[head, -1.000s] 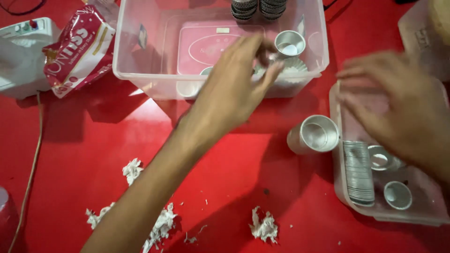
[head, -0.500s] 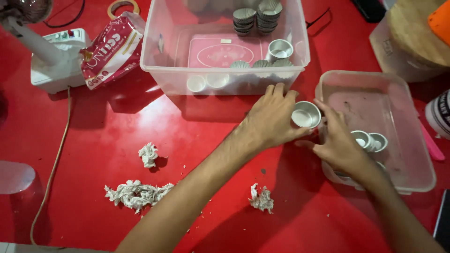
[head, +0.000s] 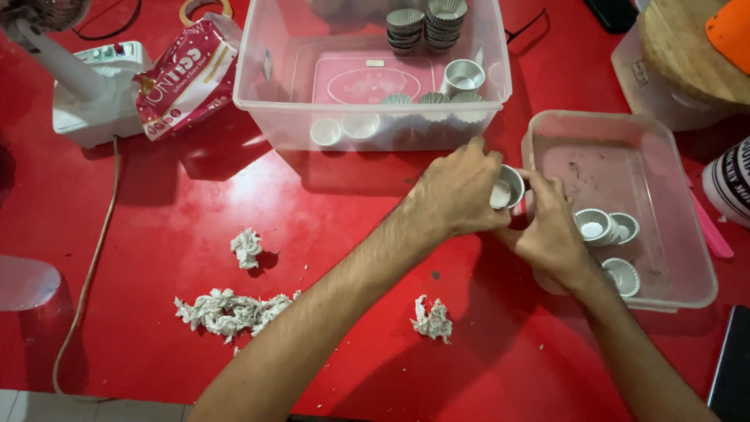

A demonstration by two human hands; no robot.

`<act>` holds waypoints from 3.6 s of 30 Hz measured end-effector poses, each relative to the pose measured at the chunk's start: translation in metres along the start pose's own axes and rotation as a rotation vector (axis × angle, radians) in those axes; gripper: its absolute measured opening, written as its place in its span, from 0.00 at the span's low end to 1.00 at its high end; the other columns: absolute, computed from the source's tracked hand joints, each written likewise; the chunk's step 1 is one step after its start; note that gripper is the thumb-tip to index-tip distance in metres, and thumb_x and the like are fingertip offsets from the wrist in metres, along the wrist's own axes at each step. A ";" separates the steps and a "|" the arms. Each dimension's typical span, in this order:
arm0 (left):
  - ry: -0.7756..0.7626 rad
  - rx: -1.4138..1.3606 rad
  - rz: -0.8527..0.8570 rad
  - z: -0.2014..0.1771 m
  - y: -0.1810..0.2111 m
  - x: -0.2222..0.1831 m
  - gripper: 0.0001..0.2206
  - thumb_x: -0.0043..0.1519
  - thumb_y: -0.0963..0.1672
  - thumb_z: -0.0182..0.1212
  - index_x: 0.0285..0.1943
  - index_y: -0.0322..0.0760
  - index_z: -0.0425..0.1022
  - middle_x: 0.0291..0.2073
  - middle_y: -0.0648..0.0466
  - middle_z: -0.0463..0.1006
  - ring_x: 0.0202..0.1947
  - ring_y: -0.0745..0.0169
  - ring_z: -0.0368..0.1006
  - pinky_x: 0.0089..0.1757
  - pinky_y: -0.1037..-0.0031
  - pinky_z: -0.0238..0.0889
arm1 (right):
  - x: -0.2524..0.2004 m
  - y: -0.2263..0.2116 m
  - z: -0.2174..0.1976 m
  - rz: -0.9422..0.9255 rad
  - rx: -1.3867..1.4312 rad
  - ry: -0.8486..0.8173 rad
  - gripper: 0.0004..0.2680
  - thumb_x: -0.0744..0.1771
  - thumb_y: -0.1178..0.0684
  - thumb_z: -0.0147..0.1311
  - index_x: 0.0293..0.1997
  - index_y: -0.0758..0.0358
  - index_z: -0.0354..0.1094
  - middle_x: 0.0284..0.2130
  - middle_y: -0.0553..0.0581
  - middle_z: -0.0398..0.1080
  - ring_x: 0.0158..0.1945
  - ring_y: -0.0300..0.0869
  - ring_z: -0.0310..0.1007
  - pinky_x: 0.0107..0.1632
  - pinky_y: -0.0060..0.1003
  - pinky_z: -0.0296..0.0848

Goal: Cleaning small metal baking cups by wiping them with paper and organizing them on a table.

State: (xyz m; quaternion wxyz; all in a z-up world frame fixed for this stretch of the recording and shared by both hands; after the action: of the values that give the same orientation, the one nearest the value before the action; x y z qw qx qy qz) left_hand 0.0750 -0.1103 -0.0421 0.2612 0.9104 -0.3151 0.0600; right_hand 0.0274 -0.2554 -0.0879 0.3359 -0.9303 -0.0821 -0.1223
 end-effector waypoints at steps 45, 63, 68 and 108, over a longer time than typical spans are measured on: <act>-0.079 -0.557 -0.219 -0.026 -0.022 -0.168 0.34 0.49 0.49 0.73 0.60 0.25 0.65 0.47 0.37 0.71 0.45 0.35 0.79 0.44 0.59 0.80 | -0.068 -0.111 0.050 -0.435 -0.172 -0.299 0.35 0.57 0.49 0.67 0.71 0.62 0.55 0.53 0.58 0.65 0.56 0.53 0.61 0.55 0.43 0.60; -0.173 -0.483 -0.242 -0.040 -0.009 -0.172 0.31 0.56 0.53 0.62 0.62 0.28 0.63 0.48 0.34 0.71 0.46 0.25 0.78 0.41 0.43 0.77 | -0.081 -0.100 0.045 -0.338 -0.052 -0.544 0.38 0.55 0.59 0.72 0.71 0.71 0.49 0.56 0.65 0.59 0.61 0.60 0.54 0.68 0.52 0.52; -0.196 -0.540 -0.193 -0.027 -0.003 -0.169 0.31 0.56 0.54 0.61 0.63 0.34 0.62 0.50 0.35 0.73 0.46 0.26 0.78 0.42 0.43 0.77 | -0.082 -0.096 0.045 -0.353 -0.123 -0.529 0.39 0.56 0.56 0.73 0.72 0.70 0.48 0.56 0.64 0.59 0.61 0.58 0.54 0.68 0.52 0.51; 0.046 0.117 -0.031 -0.047 0.003 -0.162 0.27 0.56 0.52 0.64 0.56 0.26 0.73 0.46 0.36 0.72 0.49 0.35 0.72 0.49 0.53 0.67 | -0.083 -0.085 0.008 -0.311 0.112 -0.039 0.34 0.54 0.50 0.76 0.66 0.68 0.64 0.56 0.61 0.72 0.59 0.52 0.72 0.62 0.44 0.69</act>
State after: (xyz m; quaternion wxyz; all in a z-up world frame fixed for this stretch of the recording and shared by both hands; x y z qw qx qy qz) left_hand -0.0532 -0.0002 -0.0449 0.2157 0.9272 -0.2909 0.0954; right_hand -0.0709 -0.1914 -0.0654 0.3626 -0.8883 -0.2385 -0.1501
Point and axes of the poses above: each hand's wrist, its own x-axis towards the middle knuckle, its own z-axis out of the palm, y = z × x, the point moved 6 cm from there along x, towards the middle knuckle
